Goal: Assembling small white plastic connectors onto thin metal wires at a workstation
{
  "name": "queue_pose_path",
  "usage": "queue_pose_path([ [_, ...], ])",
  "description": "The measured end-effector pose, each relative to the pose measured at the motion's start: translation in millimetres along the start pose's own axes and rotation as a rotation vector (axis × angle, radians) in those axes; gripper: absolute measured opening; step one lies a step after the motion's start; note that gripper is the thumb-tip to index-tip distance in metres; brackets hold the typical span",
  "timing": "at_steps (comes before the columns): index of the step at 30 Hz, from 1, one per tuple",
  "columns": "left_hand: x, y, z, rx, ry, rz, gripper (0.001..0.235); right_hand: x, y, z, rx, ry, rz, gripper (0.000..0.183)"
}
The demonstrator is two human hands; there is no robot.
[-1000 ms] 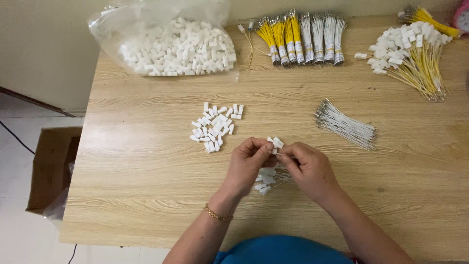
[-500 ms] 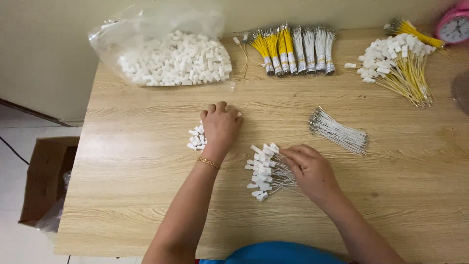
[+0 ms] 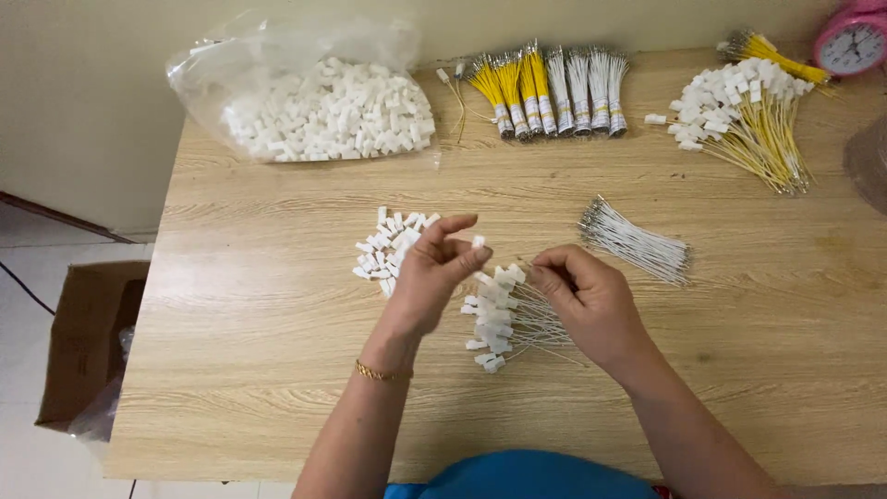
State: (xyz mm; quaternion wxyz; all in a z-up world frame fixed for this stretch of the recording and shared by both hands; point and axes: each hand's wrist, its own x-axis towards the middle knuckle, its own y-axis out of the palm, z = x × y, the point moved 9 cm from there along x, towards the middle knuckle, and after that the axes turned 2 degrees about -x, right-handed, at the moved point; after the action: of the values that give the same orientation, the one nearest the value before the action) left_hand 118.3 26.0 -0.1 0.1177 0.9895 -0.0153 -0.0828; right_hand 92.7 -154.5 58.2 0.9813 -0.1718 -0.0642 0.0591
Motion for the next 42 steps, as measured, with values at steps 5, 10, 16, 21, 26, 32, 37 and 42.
queue_pose_path([
  [5, -12.6, 19.1, 35.1, -0.267, -0.034, 0.01, 0.033, 0.3, 0.4, 13.0, 0.053, -0.024, -0.042, 0.008],
  [10, -20.8, 31.4, 38.3, -0.542, -0.151, -0.025, 0.028, -5.5, -2.6, 13.2, -0.001, -0.022, -0.063, 0.006],
  [16, -24.2, 32.8, 40.0, -0.692, -0.196, -0.096, 0.02, -8.4, -2.5, 32.9, -0.167, -0.111, -0.057, 0.007],
  [21, -24.2, 33.1, 47.5, -0.725, -0.2, -0.106, 0.019, -10.2, -1.8, 38.2, -0.29, -0.178, -0.086, 0.005],
  [26, -26.0, 34.7, 43.9, -0.735, -0.181, -0.098, 0.016, -10.2, -3.8, 37.6, -0.293, -0.142, -0.068, 0.007],
  [32, -26.2, 35.1, 43.9, -0.601, -0.125, -0.097, 0.019, -9.1, -2.4, 28.3, -0.277, -0.153, -0.044, 0.009],
  [37, -28.2, 32.8, 40.6, -0.51, -0.113, -0.13, 0.019, -7.3, 2.3, 26.5, -0.163, -0.127, 0.001, 0.008],
  [42, -24.5, 36.0, 50.8, -0.566, -0.127, -0.109, 0.018, -8.8, 5.0, 4.9, -0.12, -0.058, 0.023, 0.012],
])
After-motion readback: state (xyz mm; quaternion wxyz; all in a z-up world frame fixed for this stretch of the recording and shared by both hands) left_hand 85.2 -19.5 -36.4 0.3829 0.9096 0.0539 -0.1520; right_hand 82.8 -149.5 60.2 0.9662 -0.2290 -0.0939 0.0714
